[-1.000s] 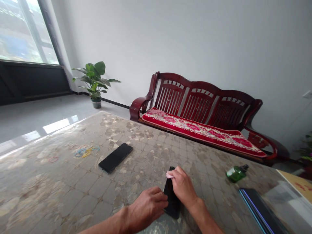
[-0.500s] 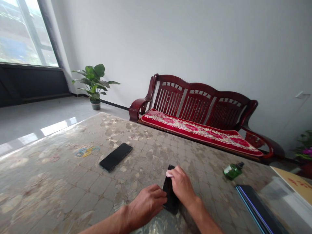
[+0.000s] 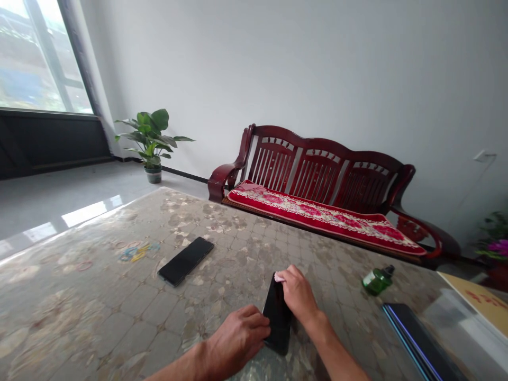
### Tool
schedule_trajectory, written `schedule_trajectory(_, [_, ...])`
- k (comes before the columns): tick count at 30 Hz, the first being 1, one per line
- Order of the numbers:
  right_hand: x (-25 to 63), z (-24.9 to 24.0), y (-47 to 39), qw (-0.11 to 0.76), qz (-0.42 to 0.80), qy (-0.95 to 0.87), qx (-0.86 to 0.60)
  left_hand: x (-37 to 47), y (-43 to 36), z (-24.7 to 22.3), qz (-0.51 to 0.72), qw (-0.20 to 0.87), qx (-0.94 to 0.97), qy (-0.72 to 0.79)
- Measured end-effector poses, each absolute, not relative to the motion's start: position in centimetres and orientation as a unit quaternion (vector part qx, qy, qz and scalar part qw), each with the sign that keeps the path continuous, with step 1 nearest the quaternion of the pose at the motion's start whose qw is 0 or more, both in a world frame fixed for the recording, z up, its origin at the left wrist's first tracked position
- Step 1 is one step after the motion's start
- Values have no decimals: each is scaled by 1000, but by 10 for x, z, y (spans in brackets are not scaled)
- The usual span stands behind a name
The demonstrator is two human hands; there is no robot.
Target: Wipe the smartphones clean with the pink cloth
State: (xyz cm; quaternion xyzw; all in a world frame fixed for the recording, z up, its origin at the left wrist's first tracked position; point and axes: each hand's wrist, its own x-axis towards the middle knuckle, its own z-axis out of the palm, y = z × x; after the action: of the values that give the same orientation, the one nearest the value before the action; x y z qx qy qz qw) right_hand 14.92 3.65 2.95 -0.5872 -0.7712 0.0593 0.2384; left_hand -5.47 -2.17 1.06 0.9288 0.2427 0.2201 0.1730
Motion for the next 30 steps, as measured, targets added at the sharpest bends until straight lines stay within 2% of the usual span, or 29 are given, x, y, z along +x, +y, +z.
schedule_trajectory(7, [165,16,-24,237,121,-807,-527,-53,-21,10,218,177,926,251])
schedule_trajectory(16, [162,26,31,255,66,-769,-582,-56,-22,10,244,197,918,242])
schedule_trajectory(24, [167,19,-27,229,142,-801,-535,-55,-22,11,218,193,921,259])
schedule_trajectory(30, [165,21,8,238,92,-778,-574,-55,-21,10,229,198,919,254])
